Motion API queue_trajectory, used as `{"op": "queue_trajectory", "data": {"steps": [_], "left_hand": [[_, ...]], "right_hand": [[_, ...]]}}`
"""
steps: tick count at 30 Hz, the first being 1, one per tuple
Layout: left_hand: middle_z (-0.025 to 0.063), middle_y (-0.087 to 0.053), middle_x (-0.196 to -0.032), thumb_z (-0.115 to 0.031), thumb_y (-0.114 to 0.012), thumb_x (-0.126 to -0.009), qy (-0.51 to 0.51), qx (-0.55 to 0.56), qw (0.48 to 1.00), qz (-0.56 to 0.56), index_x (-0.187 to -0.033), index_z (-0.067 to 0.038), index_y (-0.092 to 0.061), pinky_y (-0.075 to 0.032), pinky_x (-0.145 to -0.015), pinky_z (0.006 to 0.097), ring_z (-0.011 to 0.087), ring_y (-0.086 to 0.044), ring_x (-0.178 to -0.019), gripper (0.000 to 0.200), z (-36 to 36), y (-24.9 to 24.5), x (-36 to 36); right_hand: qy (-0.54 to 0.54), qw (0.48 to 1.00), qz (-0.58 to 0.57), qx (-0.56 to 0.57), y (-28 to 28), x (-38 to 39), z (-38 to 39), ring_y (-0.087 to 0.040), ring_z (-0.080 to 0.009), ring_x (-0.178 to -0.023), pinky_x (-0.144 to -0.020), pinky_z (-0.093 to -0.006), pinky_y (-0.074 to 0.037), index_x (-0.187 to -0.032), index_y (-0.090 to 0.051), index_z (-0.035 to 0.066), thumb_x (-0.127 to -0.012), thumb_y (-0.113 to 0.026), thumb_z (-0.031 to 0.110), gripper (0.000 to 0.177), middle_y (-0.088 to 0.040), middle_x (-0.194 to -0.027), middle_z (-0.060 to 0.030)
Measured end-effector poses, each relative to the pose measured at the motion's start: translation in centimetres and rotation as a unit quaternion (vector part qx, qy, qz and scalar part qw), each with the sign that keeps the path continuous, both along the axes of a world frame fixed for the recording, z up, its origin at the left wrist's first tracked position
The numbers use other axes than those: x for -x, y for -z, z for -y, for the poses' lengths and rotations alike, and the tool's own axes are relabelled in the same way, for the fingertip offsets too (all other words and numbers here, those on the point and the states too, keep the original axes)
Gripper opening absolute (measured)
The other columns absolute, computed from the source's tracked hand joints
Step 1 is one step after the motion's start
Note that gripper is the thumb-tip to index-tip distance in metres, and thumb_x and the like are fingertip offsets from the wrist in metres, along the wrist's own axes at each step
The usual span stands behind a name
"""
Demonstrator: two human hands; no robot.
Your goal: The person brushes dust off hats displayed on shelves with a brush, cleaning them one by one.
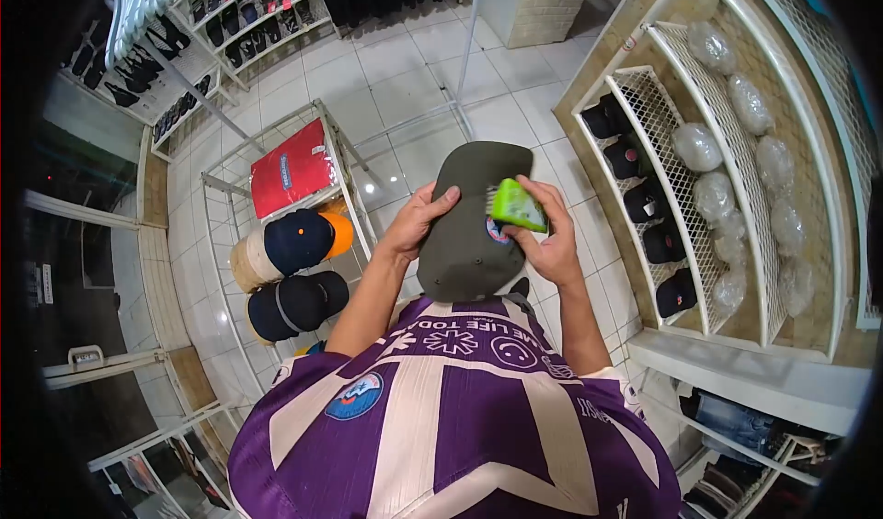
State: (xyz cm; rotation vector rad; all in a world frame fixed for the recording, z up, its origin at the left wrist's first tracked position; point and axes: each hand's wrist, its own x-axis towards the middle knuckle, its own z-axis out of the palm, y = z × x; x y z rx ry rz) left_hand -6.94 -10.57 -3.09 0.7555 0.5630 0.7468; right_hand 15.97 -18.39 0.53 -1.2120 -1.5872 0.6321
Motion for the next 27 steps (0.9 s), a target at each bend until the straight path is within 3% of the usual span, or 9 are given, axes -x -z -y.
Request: {"op": "queue_trajectory", "data": {"steps": [4, 6, 8, 12, 18, 20, 22, 24, 27], "left_hand": [[0.0052, -0.071, -0.114, -0.028, -0.062, -0.103, -0.064, -0.010, 0.998, -0.012, -0.131, -0.002, -0.059, -0.056, -0.085, 0.0268, 0.0113, -0.068, -0.098, 0.038, -0.8, 0.5, 0.4], [0.0046, -0.071, -0.113, -0.028, -0.062, -0.104, -0.121, -0.056, 0.991, -0.018, -0.130, -0.001, -0.060, -0.056, -0.083, 0.0267, 0.0108, -0.068, -0.097, 0.037, -0.8, -0.1, 0.3], [0.0038, -0.072, -0.101, -0.026, -0.062, -0.103, -0.139, -0.151, 0.973, -0.104, -0.122, 0.001, -0.065, -0.056, -0.078, 0.0283, 0.0109, -0.067, -0.089, 0.033, -0.7, 0.8, -0.9], [0.0198, -0.072, -0.100, -0.008, -0.066, -0.091, -0.158, -0.475, 0.811, -0.304, -0.126, -0.002, -0.067, -0.055, -0.077, 0.0365, 0.0285, -0.073, -0.086, 0.035, 1.0, -1.0, -3.9], [0.0197, -0.073, -0.106, -0.008, -0.068, -0.089, -0.035, -0.487, 0.753, -0.442, -0.143, -0.011, -0.057, -0.057, -0.081, 0.0364, 0.0302, -0.074, -0.092, 0.055, 2.4, -3.1, -3.6], [0.0171, -0.075, -0.104, -0.011, -0.074, -0.088, 0.000, -0.443, 0.817, -0.370, -0.148, -0.014, -0.053, -0.057, -0.083, 0.0330, 0.0276, -0.075, -0.091, 0.063, 2.1, -4.3, -2.6], [0.0130, -0.075, -0.101, -0.021, -0.086, -0.081, -0.164, -0.397, 0.871, -0.239, -0.145, -0.005, -0.055, -0.055, -0.087, 0.0344, 0.0206, -0.074, -0.093, 0.073, 1.6, -4.0, -0.9], [0.0116, -0.075, -0.100, -0.021, -0.086, -0.080, -0.293, -0.549, 0.657, -0.425, -0.137, 0.001, -0.060, -0.054, -0.089, 0.0329, 0.0189, -0.071, -0.096, 0.066, 0.1, -5.4, 1.8], [0.0166, -0.073, -0.105, -0.024, -0.082, -0.083, -0.198, -0.498, 0.742, -0.403, -0.123, -0.001, -0.068, -0.054, -0.084, 0.0377, 0.0309, -0.070, -0.094, 0.048, -1.0, -2.3, 2.8]], "right_hand": [[0.156, 0.975, 0.135, 0.083, 6.8, -5.0, 0.0, -0.061, -0.0290, -0.115, -0.102, -0.0378, -0.046, -0.138, -0.057, 0.002, -0.086, -0.077, 0.011, 0.057, -0.062, -0.128, -0.0182], [0.177, 0.981, 0.058, 0.047, 7.6, -5.5, -0.8, -0.062, -0.0255, -0.109, -0.098, -0.0371, -0.048, -0.139, -0.054, 0.000, -0.094, -0.072, 0.016, 0.051, -0.062, -0.127, -0.0160], [0.167, 0.955, -0.233, 0.080, 3.2, -2.7, -1.5, -0.061, -0.0143, -0.095, -0.085, -0.0302, -0.053, -0.138, -0.054, 0.000, -0.098, -0.068, 0.016, 0.045, -0.063, -0.114, -0.0072], [0.165, 0.969, -0.182, 0.028, 1.8, 2.7, -4.6, -0.060, -0.0133, -0.093, -0.080, -0.0274, -0.053, -0.134, -0.049, -0.003, -0.090, -0.078, 0.018, 0.056, -0.062, -0.111, -0.0087], [0.179, 0.940, -0.283, 0.070, 2.7, 1.9, -5.2, -0.060, -0.0106, -0.082, -0.071, -0.0273, -0.052, -0.116, -0.052, 0.001, -0.082, -0.073, 0.003, 0.040, -0.061, -0.099, -0.0049], [0.177, 0.926, -0.309, 0.127, 2.1, 1.3, -5.0, -0.059, -0.0107, -0.078, -0.070, -0.0272, -0.051, -0.115, -0.053, 0.000, -0.079, -0.070, 0.000, 0.039, -0.062, -0.092, -0.0029], [0.124, 0.923, -0.332, 0.148, 2.6, 0.2, -5.3, -0.059, -0.0107, -0.075, -0.069, -0.0262, -0.050, -0.109, -0.057, 0.000, -0.078, -0.069, -0.002, 0.034, -0.061, -0.087, -0.0014], [0.096, 0.923, -0.342, 0.147, 2.7, -0.7, -5.0, -0.059, -0.0110, -0.075, -0.070, -0.0266, -0.050, -0.104, -0.060, 0.000, -0.078, -0.067, 0.000, 0.026, -0.063, -0.087, -0.0014], [0.010, 0.907, -0.361, 0.215, 2.3, -1.6, -4.9, -0.061, -0.0120, -0.077, -0.073, -0.0278, -0.050, -0.101, -0.062, -0.001, -0.081, -0.065, 0.005, 0.021, -0.065, -0.086, -0.0033]]}}
